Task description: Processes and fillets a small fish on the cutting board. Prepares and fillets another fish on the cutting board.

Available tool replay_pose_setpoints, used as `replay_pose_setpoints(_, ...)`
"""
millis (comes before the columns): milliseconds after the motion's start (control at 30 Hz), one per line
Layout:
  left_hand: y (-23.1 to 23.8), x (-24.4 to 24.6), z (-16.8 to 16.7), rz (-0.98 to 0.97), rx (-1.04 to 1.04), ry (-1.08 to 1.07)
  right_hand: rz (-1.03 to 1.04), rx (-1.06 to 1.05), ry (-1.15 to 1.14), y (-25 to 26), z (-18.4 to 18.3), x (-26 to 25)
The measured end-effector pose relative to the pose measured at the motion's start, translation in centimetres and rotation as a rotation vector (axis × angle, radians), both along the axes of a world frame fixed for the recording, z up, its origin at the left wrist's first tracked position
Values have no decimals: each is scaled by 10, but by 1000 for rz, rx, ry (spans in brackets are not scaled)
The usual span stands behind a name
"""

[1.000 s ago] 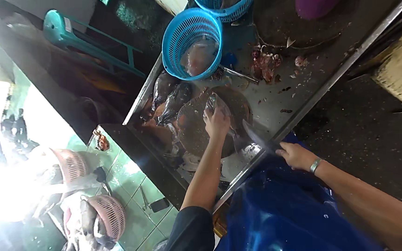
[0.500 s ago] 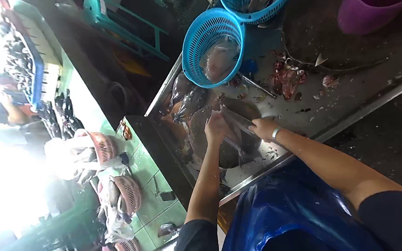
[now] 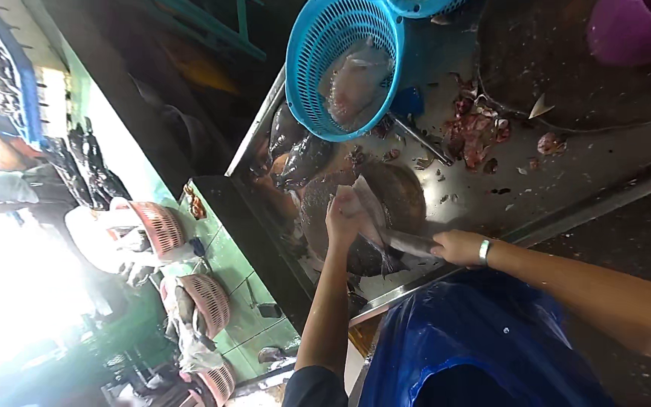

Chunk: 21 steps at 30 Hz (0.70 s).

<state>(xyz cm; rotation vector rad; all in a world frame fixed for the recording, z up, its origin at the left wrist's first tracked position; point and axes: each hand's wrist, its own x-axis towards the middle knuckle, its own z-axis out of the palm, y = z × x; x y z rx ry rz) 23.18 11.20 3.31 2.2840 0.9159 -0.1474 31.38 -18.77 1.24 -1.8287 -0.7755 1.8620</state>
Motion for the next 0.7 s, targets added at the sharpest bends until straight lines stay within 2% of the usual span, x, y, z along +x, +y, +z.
replay_pose_setpoints(67,3,-4,-4,-6,-46,-48,7,-8,10,-11,5,6)
replay_pose_setpoints(133,6,-7,-5,7,-99,-82,-129,-12,-13,-5,6,10)
replay_pose_setpoints(200,7,-9,-7,27,-136,-96,-291,11,-57,16,-5,12)
replay_pose_setpoints(267,9,-10,-10,33,-147,-96,-368,27,-91,41,-14,16)
replay_pose_setpoints(367,12,-12,-13,15,-150,-101,-247,36,-75,69,-9,35)
replay_pose_setpoints(433,13,-11,-12,16,-160,-103,-258,10,-65,71,-15,27)
replay_pose_setpoints(533,13,-11,-14,18,-159,-102,-307,-35,-78,53,-25,3)
replay_pose_setpoints(700,14,-12,-16,3,-146,-96,-80,18,-82,23,-11,-5)
